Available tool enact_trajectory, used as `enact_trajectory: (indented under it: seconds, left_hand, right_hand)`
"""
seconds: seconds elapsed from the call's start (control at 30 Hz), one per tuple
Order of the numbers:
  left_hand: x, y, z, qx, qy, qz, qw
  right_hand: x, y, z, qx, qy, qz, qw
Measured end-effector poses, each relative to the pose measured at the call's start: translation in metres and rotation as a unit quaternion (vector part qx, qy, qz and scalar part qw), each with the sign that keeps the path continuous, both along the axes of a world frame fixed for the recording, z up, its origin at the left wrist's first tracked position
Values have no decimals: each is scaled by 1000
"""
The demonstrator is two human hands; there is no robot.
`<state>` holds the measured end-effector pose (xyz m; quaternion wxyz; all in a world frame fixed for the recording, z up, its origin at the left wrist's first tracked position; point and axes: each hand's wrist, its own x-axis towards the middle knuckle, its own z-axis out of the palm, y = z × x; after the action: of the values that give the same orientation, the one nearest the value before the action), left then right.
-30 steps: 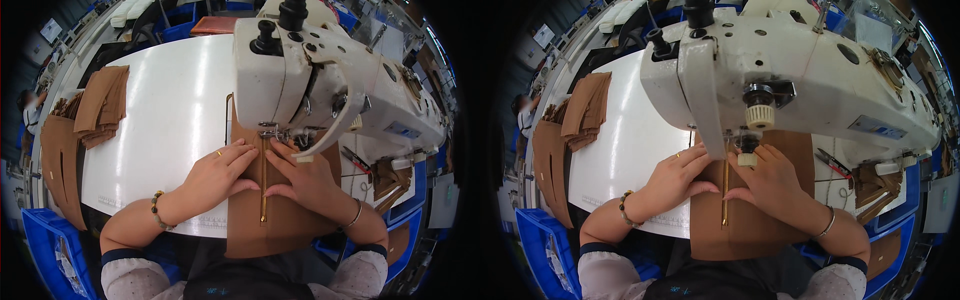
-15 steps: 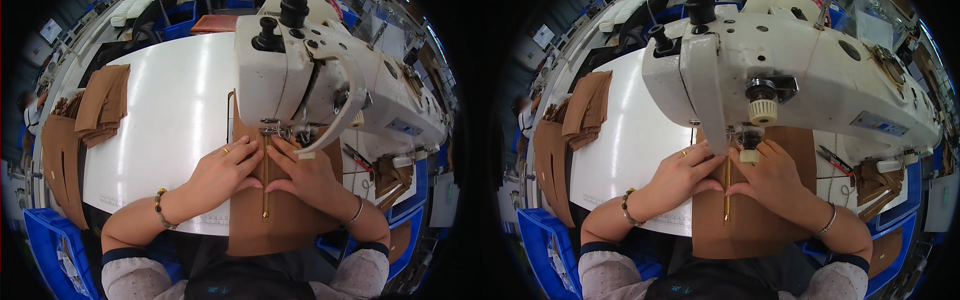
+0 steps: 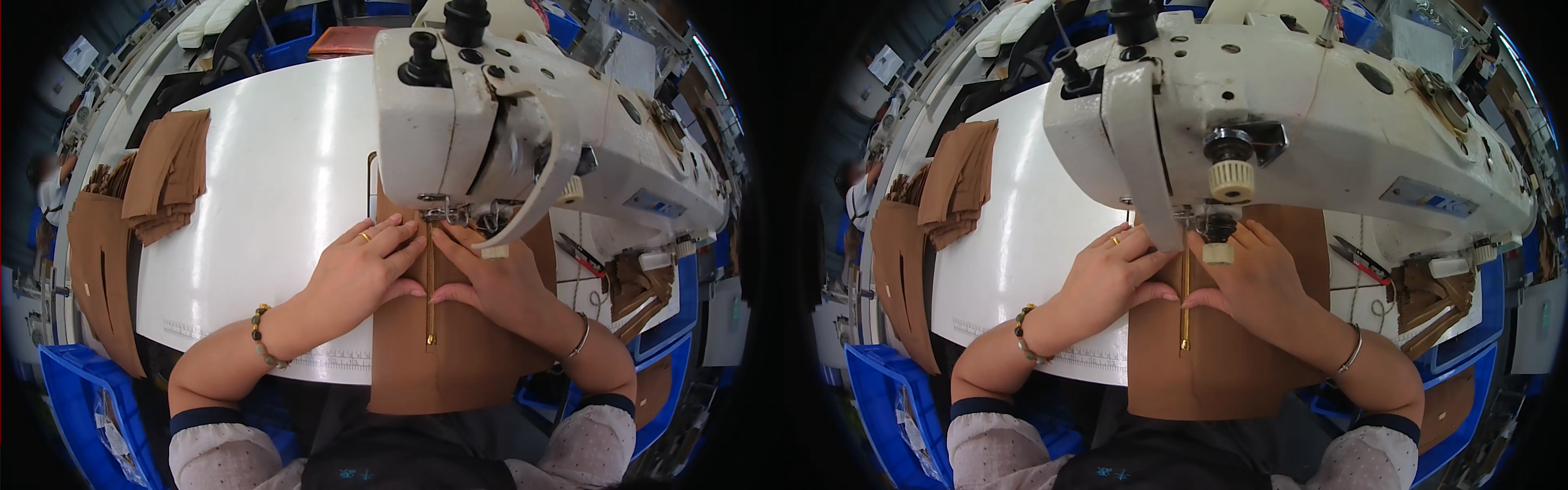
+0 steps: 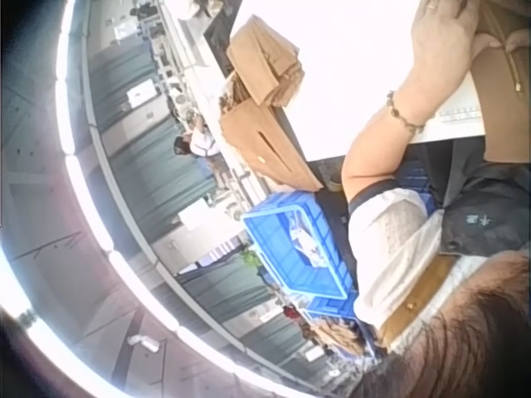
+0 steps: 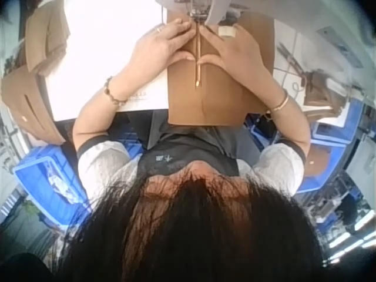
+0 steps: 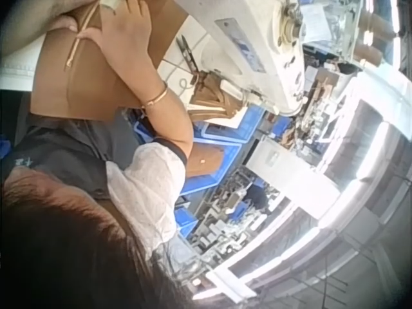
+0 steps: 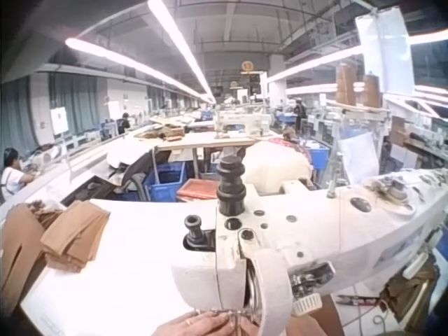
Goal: Sewing a leather panel with a zipper using an industrial sewing machine.
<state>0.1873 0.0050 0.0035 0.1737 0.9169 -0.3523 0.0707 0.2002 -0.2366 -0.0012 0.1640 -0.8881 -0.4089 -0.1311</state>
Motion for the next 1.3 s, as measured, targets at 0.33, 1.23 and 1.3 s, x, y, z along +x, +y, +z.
enact_trajectory:
  seconds: [0.33, 1.23, 1.3]
  left_hand:
    - [3, -4, -1, 8, -23, 14, 1000]
    - [-104, 6, 6, 32, 84, 91, 992]
    - [-127, 11, -1, 8, 84, 102, 991]
  right_hand:
    - [1, -2, -7, -21, 13, -25, 999]
    - [-108, -21, 8, 45, 112, 94, 988]
    - [-118, -14, 15, 31, 96, 88, 991]
